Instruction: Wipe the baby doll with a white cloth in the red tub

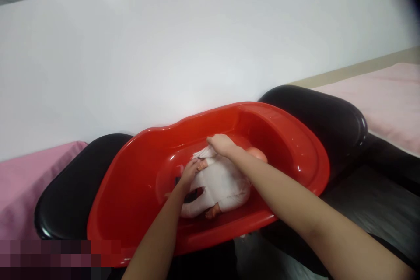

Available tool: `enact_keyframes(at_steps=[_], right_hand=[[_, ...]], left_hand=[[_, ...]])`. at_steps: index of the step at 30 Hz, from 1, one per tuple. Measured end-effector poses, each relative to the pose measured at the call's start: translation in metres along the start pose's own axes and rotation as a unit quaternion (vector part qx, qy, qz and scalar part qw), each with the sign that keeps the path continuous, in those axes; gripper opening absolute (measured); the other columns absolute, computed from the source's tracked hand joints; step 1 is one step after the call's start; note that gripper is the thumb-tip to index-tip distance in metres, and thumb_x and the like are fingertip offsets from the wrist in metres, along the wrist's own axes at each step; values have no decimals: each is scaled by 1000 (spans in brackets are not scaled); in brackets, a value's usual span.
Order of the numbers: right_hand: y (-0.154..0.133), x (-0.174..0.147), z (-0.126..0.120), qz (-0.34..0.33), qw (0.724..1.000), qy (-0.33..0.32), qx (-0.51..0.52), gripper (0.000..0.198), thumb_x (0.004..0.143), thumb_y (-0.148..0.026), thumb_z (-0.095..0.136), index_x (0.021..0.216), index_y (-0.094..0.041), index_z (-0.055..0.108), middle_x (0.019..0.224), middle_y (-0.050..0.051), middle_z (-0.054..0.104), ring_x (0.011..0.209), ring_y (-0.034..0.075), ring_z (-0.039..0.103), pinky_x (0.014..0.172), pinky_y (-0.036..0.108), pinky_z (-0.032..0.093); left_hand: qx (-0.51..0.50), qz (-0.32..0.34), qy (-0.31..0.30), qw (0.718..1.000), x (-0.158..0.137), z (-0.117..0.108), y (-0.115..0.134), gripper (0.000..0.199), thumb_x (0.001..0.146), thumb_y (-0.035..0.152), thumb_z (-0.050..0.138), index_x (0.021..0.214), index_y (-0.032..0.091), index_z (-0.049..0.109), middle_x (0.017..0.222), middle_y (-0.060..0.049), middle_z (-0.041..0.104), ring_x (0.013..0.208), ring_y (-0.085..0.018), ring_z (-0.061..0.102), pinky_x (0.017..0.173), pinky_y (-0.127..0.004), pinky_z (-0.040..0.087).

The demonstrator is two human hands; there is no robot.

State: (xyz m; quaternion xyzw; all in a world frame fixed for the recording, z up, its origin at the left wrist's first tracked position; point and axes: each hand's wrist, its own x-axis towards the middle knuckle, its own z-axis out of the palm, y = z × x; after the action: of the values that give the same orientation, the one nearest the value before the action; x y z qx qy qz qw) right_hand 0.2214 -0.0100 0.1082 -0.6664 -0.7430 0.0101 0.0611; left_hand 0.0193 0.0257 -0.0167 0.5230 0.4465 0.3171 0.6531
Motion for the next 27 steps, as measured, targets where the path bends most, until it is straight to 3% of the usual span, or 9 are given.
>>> enact_keyframes(at_steps=[6, 10, 16, 19, 21, 24, 25, 26, 27], right_hand=[[20, -8, -17, 72, 989, 132, 13, 21, 91, -20, 46, 103, -18, 63, 95, 10, 70, 87, 23, 63, 74, 30, 40], [24, -9, -19, 152, 948, 220, 173, 31, 96, -24, 38, 117, -24, 61, 111, 6, 70, 98, 20, 62, 82, 28, 42], [40, 1, -13, 311, 826, 269, 386, 37, 94, -23, 30, 117, -17, 59, 122, 11, 65, 107, 19, 61, 91, 27, 46], [45, 5, -10, 343, 759, 275, 480, 43, 93, -24, 26, 127, -13, 50, 128, 16, 59, 104, 18, 62, 83, 25, 51], [42, 7, -8, 332, 696, 269, 577, 41, 93, -23, 27, 130, -14, 44, 121, 15, 61, 90, 15, 64, 72, 25, 53], [29, 12, -7, 268, 554, 263, 743, 27, 90, -18, 41, 115, -17, 50, 93, 6, 64, 66, 10, 59, 60, 22, 50], [23, 13, -6, 239, 519, 255, 780, 21, 87, -18, 47, 107, -18, 53, 84, 2, 62, 61, 9, 56, 57, 21, 48], [16, 14, -6, 210, 503, 241, 803, 17, 85, -18, 53, 101, -19, 55, 77, 0, 60, 58, 9, 54, 55, 20, 47], [9, 14, -5, 180, 505, 222, 814, 16, 82, -19, 58, 97, -19, 56, 73, -2, 59, 57, 8, 53, 54, 19, 46]], left_hand=[[5, 17, -7, 1000, -2, 1, 1, 31, 81, 42, 67, 103, 21, 66, 105, -5, 70, 96, -20, 65, 86, -29, 48], [-5, 13, -4, 1000, -3, 2, 2, 31, 81, 44, 67, 103, 21, 64, 101, -5, 70, 93, -21, 66, 84, -30, 48], [-21, -7, -4, 1000, -7, 4, 6, 35, 78, 47, 69, 100, 21, 61, 98, -6, 70, 90, -22, 66, 83, -31, 48], [-14, -7, -1, 1000, -8, 6, 9, 35, 78, 48, 69, 99, 20, 61, 97, -6, 69, 89, -21, 66, 81, -30, 48], [-14, -4, -1, 1000, -9, 7, 9, 37, 77, 48, 69, 100, 20, 61, 98, -6, 69, 89, -21, 66, 80, -30, 48], [-15, -1, -3, 1000, -9, 7, 9, 38, 76, 47, 70, 100, 20, 60, 98, -6, 69, 89, -20, 66, 80, -29, 49], [-14, 0, -3, 1000, -9, 6, 8, 36, 77, 46, 70, 100, 20, 61, 98, -6, 69, 89, -20, 66, 80, -29, 49], [-13, 1, -2, 1000, -10, 6, 8, 35, 78, 45, 69, 100, 20, 61, 98, -6, 70, 89, -19, 66, 79, -28, 49], [-13, 2, -2, 1000, -10, 6, 8, 33, 79, 44, 68, 100, 20, 61, 99, -6, 70, 89, -19, 66, 79, -28, 50]])
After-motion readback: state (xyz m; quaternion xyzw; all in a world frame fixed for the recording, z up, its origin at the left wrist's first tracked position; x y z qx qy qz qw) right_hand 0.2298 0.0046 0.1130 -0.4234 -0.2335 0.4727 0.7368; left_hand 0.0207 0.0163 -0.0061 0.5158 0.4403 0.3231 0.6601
